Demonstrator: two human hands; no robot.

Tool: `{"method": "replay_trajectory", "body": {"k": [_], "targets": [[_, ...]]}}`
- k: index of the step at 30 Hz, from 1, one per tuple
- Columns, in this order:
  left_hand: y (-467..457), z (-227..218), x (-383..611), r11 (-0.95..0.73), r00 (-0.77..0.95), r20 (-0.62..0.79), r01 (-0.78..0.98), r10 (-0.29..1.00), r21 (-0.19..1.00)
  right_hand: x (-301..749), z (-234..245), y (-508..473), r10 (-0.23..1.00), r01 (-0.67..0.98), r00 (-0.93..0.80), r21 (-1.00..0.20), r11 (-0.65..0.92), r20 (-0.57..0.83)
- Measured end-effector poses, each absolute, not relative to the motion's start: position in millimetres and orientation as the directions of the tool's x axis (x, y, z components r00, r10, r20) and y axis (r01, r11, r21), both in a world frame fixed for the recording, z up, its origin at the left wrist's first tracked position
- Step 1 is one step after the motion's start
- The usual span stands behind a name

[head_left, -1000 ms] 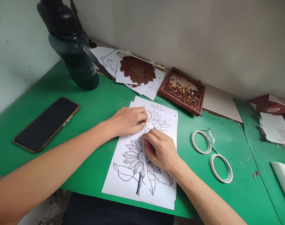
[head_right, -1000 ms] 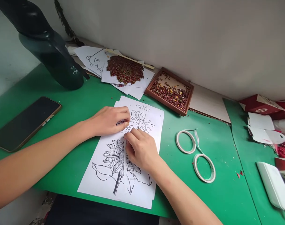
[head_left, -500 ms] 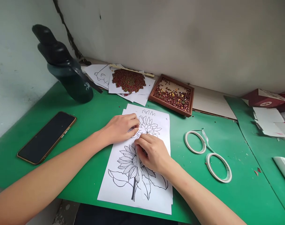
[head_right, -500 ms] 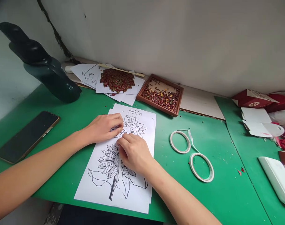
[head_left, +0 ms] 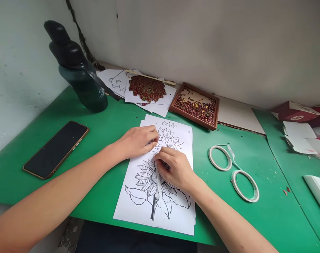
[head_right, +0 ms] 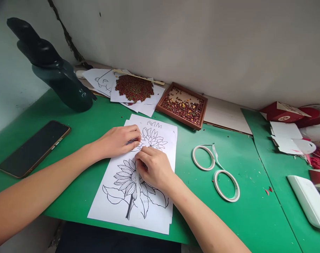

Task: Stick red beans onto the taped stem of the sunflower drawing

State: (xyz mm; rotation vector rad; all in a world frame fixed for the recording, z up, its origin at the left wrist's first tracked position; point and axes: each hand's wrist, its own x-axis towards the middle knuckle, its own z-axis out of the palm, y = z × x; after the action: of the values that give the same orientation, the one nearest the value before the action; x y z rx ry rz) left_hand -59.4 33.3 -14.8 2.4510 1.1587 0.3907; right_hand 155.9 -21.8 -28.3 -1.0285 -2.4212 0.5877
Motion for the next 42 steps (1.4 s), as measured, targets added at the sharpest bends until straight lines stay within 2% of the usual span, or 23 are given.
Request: {"method": "replay_trajectory", "body": {"k": [10,16,42], "targets": [[32.7,-13.3,-60.1,-0.581,0.622,0.079,0.668,0.779,0.464,158.0,-26.2,-20.8,0.735,0.505,-0.634,-0.591,0.629,0.241],[32.4,-13.4,-59.4,-0.581,0.626,0.073,0.667,0.777,0.465,161.1,-28.8,-21.6,0.768,0.500,-0.603,-0.649,0.574,0.214],[32.5,-13.0,-56.8,-0.555,0.611,0.041,0.687,0.791,0.469,157.2,-22.8,-18.2,0.787,0.532,-0.603,-0.669,0.519,0.132]]}}
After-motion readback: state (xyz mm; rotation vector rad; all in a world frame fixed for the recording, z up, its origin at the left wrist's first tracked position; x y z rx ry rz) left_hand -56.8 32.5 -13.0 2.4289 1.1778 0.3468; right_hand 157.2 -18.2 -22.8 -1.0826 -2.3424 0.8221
